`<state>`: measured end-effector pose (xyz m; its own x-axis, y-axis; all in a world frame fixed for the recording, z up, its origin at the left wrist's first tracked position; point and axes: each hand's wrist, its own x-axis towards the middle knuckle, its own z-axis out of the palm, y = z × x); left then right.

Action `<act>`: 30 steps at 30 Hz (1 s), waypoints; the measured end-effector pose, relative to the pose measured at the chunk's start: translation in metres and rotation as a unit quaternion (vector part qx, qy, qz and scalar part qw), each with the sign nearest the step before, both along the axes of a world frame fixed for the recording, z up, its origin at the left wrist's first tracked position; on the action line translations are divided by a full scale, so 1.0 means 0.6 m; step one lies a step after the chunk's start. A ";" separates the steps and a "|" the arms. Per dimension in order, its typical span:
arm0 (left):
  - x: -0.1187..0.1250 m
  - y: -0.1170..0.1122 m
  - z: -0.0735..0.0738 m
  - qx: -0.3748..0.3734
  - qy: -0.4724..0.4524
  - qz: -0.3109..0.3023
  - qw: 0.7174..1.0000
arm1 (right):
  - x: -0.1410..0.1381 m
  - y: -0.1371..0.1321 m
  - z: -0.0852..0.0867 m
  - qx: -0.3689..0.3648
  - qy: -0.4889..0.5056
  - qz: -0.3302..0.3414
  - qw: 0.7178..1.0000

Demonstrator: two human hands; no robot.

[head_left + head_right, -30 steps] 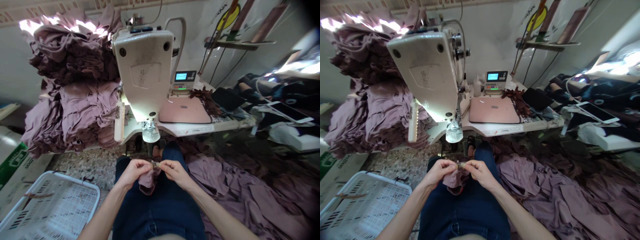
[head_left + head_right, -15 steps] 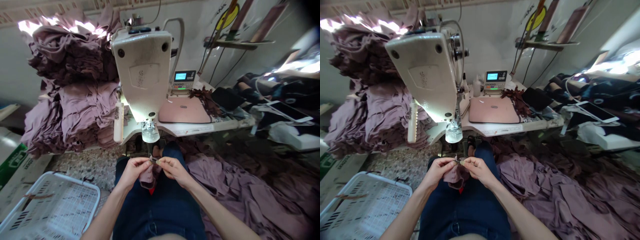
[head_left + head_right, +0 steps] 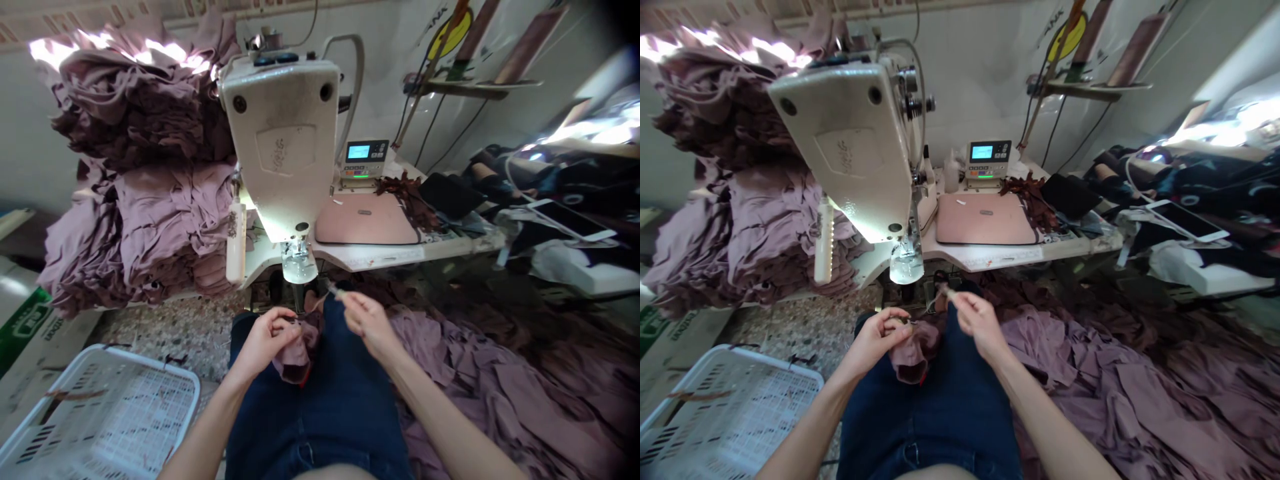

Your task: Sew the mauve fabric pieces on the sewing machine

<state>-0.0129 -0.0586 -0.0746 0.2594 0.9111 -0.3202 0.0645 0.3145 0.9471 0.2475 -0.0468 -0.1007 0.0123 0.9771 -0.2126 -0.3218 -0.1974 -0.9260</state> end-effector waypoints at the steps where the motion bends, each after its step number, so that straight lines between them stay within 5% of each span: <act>1: -0.005 0.002 0.001 0.006 0.005 -0.002 1.000 | 0.019 0.022 0.007 0.026 -0.016 -0.055 0.998; 6: -0.025 0.013 0.012 0.003 0.022 -0.026 0.999 | 0.122 0.166 0.046 0.143 -0.225 -0.241 0.933; 10: -0.024 0.013 0.016 -0.007 -0.013 -0.025 1.000 | 0.172 0.268 0.065 0.156 -0.532 -0.204 0.807; 15: -0.016 -0.005 0.026 0.015 0.029 -0.084 0.996 | 0.162 0.288 0.071 0.139 -0.593 -0.211 0.764; 17: -0.016 -0.013 0.034 0.026 0.036 -0.114 0.992 | 0.128 0.247 0.065 0.169 -0.573 -0.214 0.773; 18: -0.017 -0.017 0.039 0.032 0.037 -0.132 0.990 | 0.104 0.217 0.060 0.203 -0.530 -0.191 0.801; 19: -0.019 -0.018 0.044 0.041 0.039 -0.150 0.987 | 0.079 0.183 0.053 0.223 -0.465 -0.120 0.848; 21: -0.023 -0.018 0.055 0.062 0.045 -0.182 0.980 | 0.024 0.112 0.038 0.179 -0.309 0.169 0.919; 22: -0.025 -0.015 0.061 0.071 0.047 -0.195 0.977 | -0.001 0.079 0.031 0.149 -0.233 0.289 0.916; 24: -0.030 -0.006 0.071 0.081 0.049 -0.219 0.971 | -0.040 0.029 0.021 0.096 -0.130 0.417 0.894; 26: -0.034 0.004 0.077 0.090 0.058 -0.234 0.966 | -0.058 0.002 0.021 0.075 -0.097 0.430 0.894; 30: -0.036 0.015 0.076 0.111 0.093 -0.203 0.968 | -0.047 -0.005 0.047 0.114 -0.153 0.339 0.921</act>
